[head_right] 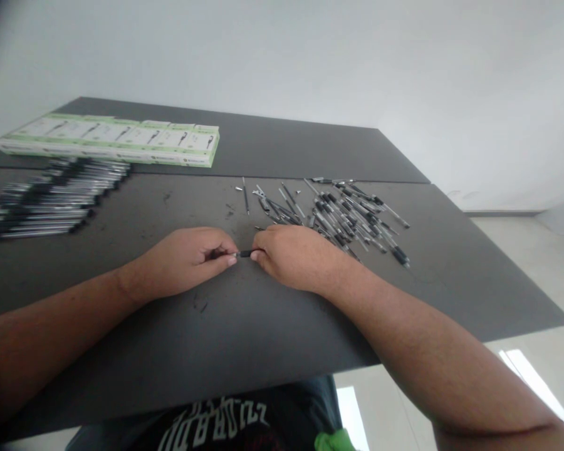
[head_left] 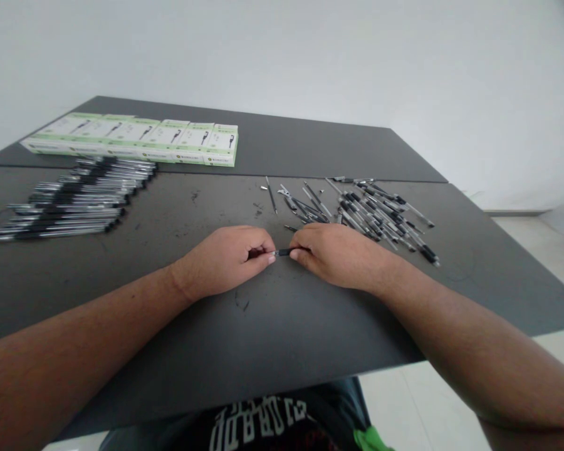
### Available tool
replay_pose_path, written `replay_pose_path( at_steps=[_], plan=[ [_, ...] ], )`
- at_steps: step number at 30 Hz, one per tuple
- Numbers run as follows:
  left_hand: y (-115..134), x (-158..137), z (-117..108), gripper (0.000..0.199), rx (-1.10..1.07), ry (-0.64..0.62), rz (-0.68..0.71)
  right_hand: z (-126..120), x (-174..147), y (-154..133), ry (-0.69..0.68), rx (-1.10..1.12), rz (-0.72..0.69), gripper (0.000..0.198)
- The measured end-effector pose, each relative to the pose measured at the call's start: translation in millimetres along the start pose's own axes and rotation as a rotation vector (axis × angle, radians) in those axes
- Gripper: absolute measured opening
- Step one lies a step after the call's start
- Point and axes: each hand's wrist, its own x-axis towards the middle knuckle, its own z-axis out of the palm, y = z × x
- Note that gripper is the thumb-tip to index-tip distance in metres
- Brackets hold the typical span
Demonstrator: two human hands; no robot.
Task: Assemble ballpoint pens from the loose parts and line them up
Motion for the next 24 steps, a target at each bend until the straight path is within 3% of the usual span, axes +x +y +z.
replay_pose_path(
  at_steps=[7,11,18,24],
  plan=[
    [3.0,0.4,-1.5,0.019,0.007,0.001,-0.002,0.5,-0.2,-0.4,0.026,0.001,0.033,0.014],
    [1.6,0.7,-0.7,0.018,-0.003,-0.003,0.003,0.2,0.5,-1.1,-0.003,-0.029,-0.008,0.027],
    [1.7,0.9,0.0,0.019,-0.002,-0.010,-0.003,-0.3,-0.6,-1.8,0.031,0.026,0.035,0.016],
    [1.7,0.3,-0.5,0.018,-0.002,0.000,0.005,-0.1,-0.5,-1.7,0.024,0.010,-0.002,0.023]
  ],
)
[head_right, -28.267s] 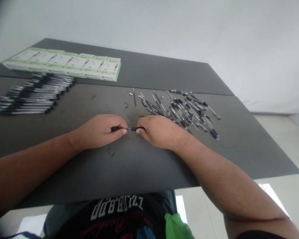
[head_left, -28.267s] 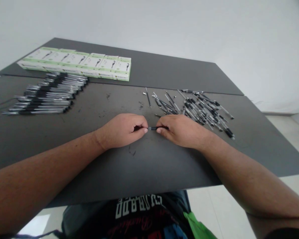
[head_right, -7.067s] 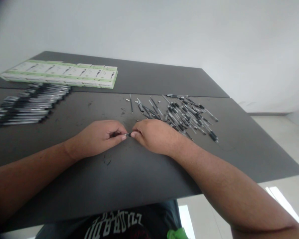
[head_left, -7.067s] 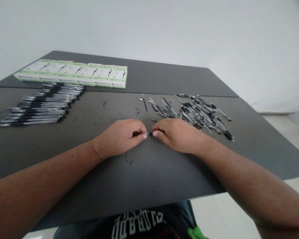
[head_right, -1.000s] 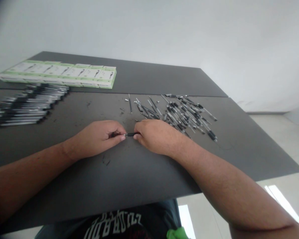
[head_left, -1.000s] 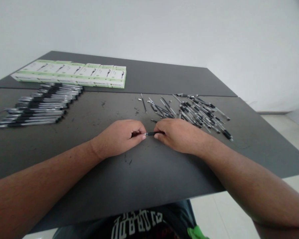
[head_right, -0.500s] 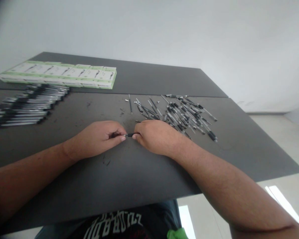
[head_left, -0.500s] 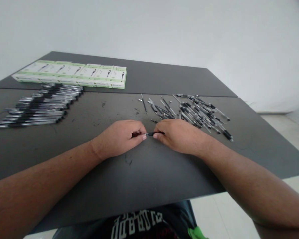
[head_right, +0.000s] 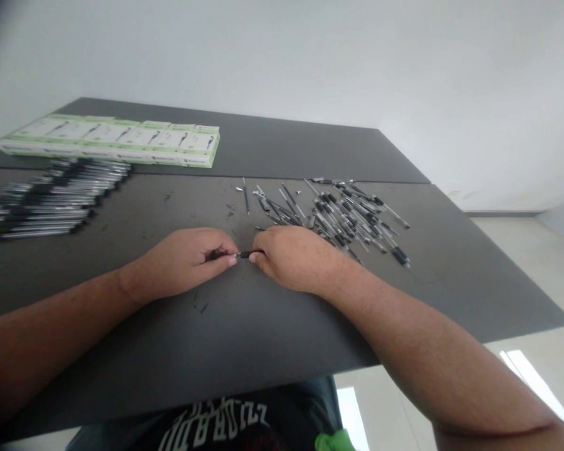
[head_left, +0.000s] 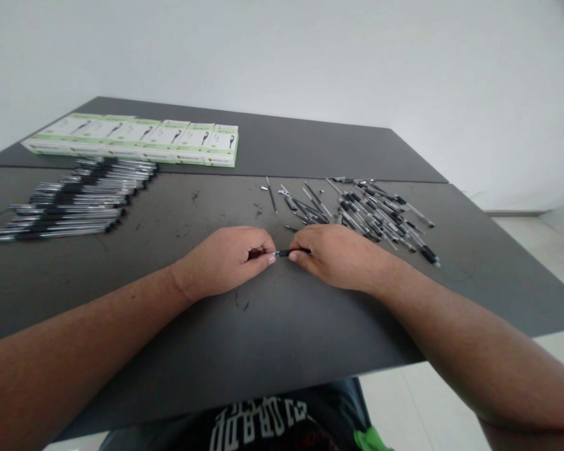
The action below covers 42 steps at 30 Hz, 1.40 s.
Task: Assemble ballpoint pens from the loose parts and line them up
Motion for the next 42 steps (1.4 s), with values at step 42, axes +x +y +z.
replay_pose_path(
  at_steps=[42],
  plan=[
    [-1.1,-0.2,0.2,0.019,0.003,-0.009,-0.007,0.3,1.4,1.0,-0.024,-0.003,-0.012,0.022]
  ],
)
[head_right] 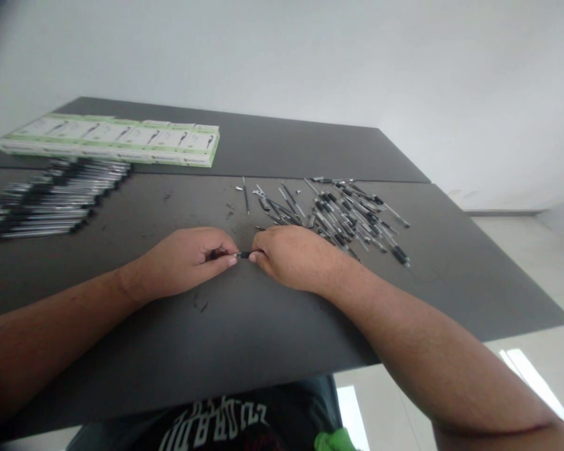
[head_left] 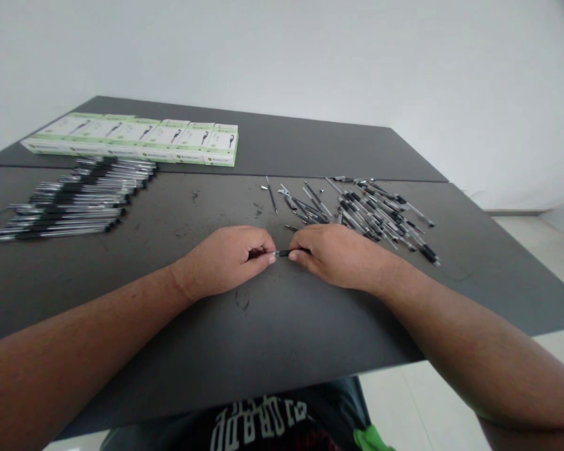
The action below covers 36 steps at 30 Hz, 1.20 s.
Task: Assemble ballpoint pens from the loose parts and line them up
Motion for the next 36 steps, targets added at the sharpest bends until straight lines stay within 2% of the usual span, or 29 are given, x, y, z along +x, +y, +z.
replay_pose_path(
  at_steps=[2,8,12,16,19,24,28,31,36],
  plan=[
    [0.0,-0.2,0.0,0.019,0.003,0.003,-0.002,0.5,-0.2,0.3,0.005,0.012,-0.011,0.025],
    [0.9,0.0,0.1,0.018,0.004,0.006,0.007,0.8,-1.5,0.6,0.028,0.039,0.035,0.015],
    [1.5,-0.3,-1.6,0.018,0.010,-0.004,0.008,0.6,-0.7,0.3,-0.006,-0.010,0.000,0.025],
    [1.6,-0.1,-1.7,0.018,0.003,0.002,0.013,0.0,-0.4,0.7,0.026,0.064,0.029,0.018],
    [1.4,0.3,-0.8,0.018,0.006,0.003,0.011,-0.4,-0.2,0.5,0.009,0.035,0.033,0.015],
    [0.5,0.0,-0.6,0.018,0.006,-0.001,0.019,0.7,0.4,0.7,-0.017,0.001,-0.014,0.027],
    [0.3,0.0,-0.7,0.019,0.005,0.001,0.013,0.2,-0.4,0.7,0.031,0.056,0.037,0.017],
    [0.4,0.3,-0.5,0.019,0.008,0.001,0.014,-0.7,-0.6,-0.3,0.003,0.018,0.043,0.014],
    [0.3,0.4,-1.0,0.018,0.007,-0.001,0.015,-0.2,0.2,-0.4,-0.024,-0.026,-0.001,0.028]
  ],
)
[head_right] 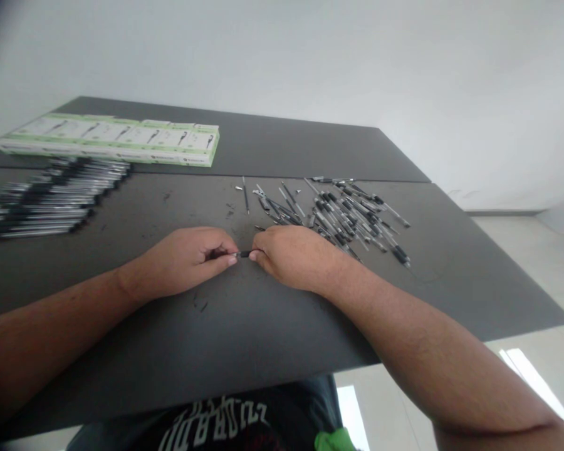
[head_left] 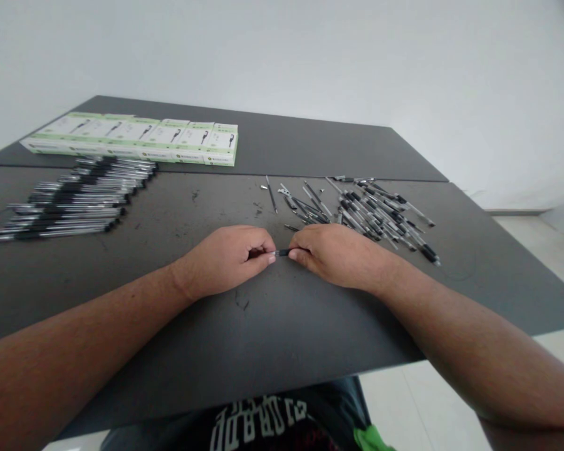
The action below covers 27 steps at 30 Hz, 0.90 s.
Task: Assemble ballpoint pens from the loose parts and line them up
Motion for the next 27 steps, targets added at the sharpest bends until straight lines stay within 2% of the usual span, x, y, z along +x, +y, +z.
replay_pose_path(
  at_steps=[7,12,16,19,23,27],
  plan=[
    [1.1,0.1,0.3,0.019,0.002,0.003,-0.009,-0.4,-1.2,0.0,0.035,0.055,0.065,0.017],
    [0.0,-0.4,0.8,0.018,0.000,-0.001,-0.006,0.4,-0.2,-0.8,-0.003,-0.011,0.030,0.029],
    [-0.3,-0.1,0.7,0.019,0.000,-0.005,-0.004,1.5,-0.3,0.8,0.049,0.077,0.042,0.022],
    [0.3,0.2,0.4,0.019,0.004,-0.007,0.001,1.0,-0.6,0.5,0.036,0.049,0.047,0.017],
    [1.7,-0.1,0.3,0.020,-0.001,-0.004,-0.003,0.8,-0.7,-0.4,0.010,0.001,0.017,0.029],
    [1.4,-0.5,0.6,0.018,-0.008,0.006,-0.008,0.8,-0.7,-0.3,0.048,0.071,0.037,0.020]
  ],
)
